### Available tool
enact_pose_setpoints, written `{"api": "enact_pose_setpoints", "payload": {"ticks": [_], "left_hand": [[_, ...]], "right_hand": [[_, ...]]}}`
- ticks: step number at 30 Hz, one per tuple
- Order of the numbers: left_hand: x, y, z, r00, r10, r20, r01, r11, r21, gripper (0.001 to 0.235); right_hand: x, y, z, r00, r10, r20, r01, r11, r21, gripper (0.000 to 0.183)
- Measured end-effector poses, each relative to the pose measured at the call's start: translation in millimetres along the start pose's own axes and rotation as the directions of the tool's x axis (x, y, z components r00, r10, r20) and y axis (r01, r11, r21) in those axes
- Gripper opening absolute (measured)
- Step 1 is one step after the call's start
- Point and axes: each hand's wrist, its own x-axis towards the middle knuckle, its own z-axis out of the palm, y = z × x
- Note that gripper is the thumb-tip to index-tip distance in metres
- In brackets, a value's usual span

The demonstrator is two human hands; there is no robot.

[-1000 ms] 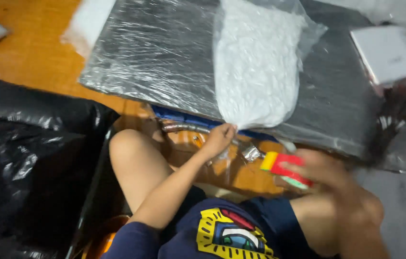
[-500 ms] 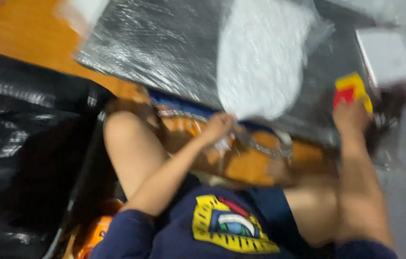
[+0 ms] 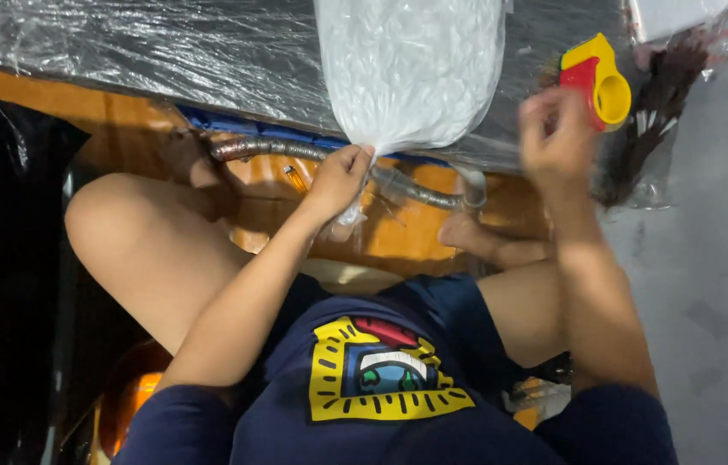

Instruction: The person packs a pillow by rolling it into a tight cylinder, securing it with tape, and inserting it into a black plastic mailing bag.

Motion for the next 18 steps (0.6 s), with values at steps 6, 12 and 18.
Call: {"api": "enact_pose_setpoints", "payload": {"ticks": [6,12,18], "left_hand": [[-5,1,3,0.995,0.079,-0.068,-0.071,0.992,0.109,0.041],[-7,5,2,0.994,0.085,-0.073,-0.076,0.990,0.119,0.043],[-3,0,0,0.994,0.077,-0.077,-0.069,0.993,0.096,0.044]], "right_hand": [[-51,-87,22,0.573,0.143,0.807,-0.752,0.483,0.449,0.068],[-30,-113,39,0.252,0.181,0.951,-0.967,0.086,0.239,0.088],[-62,-86,84,0.385,-0.003,0.923,-0.911,0.160,0.380,0.037]]}}
